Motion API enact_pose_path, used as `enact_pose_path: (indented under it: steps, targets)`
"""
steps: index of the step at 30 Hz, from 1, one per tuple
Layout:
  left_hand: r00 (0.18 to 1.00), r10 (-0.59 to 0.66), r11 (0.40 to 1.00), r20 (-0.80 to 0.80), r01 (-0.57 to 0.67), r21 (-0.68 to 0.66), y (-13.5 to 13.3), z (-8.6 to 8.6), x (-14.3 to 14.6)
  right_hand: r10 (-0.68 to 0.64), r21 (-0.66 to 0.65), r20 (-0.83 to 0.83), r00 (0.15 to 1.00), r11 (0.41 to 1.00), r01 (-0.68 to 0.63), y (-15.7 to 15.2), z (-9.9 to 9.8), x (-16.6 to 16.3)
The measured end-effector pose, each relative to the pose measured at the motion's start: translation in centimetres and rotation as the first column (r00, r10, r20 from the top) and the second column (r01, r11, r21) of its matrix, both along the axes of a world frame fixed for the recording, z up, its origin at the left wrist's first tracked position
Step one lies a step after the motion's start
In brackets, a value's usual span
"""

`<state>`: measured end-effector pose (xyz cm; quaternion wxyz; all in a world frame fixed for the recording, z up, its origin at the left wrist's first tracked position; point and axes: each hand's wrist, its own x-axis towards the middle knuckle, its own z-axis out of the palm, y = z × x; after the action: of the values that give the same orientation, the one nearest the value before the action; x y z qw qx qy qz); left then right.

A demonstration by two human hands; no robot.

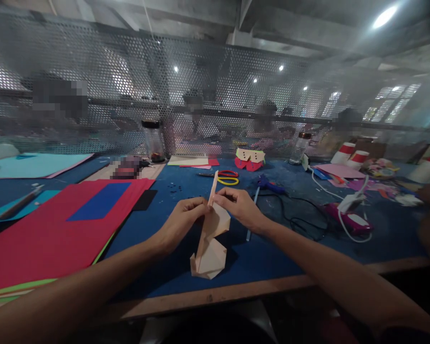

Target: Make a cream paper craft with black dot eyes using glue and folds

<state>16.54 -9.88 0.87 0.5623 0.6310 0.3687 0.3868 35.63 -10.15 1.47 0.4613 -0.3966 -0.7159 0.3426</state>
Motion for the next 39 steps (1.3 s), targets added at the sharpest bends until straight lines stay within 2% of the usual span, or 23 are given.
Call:
enact_pose_path:
  steps: [7, 14, 23, 31, 39]
  targets:
    - [1.0, 0.018, 1.0, -0.001, -0.018, 0.011, 0.03, -0.05, -0.09, 0.044, 0.001, -0.006, 0.999, 0.999, -0.044, -0.12, -0.53, -0.14]
    - [1.0, 0.023, 1.0, 0.008, -0.023, -0.017, 0.03, -0.05, 0.02, -0.023, 0.145, 0.076, 0.997, 0.989, 0.012, -0.27, -0.61, -0.23]
    - [1.0, 0.023, 0.999, 0.005, -0.023, -0.035, 0.34, -0.39, -0.1, -0.127, 0.426, 0.218, 0.968, 0.904, 0.023, -0.7, -0.49, -0.04]
    - [1.0, 0.024, 0.997, 0.016, -0.023, -0.076, 0.31, -0.58, 0.01, -0.244, 0.539, 0.321, 0.915, 0.842, 0.035, -0.68, -1.01, 0.17]
    - [1.0, 0.008, 0.996, 0.014, -0.007, -0.087, 0.27, -0.57, -0.12, -0.219, 0.576, 0.375, 0.901, 0.816, -0.042, -0.7, -0.67, 0.42]
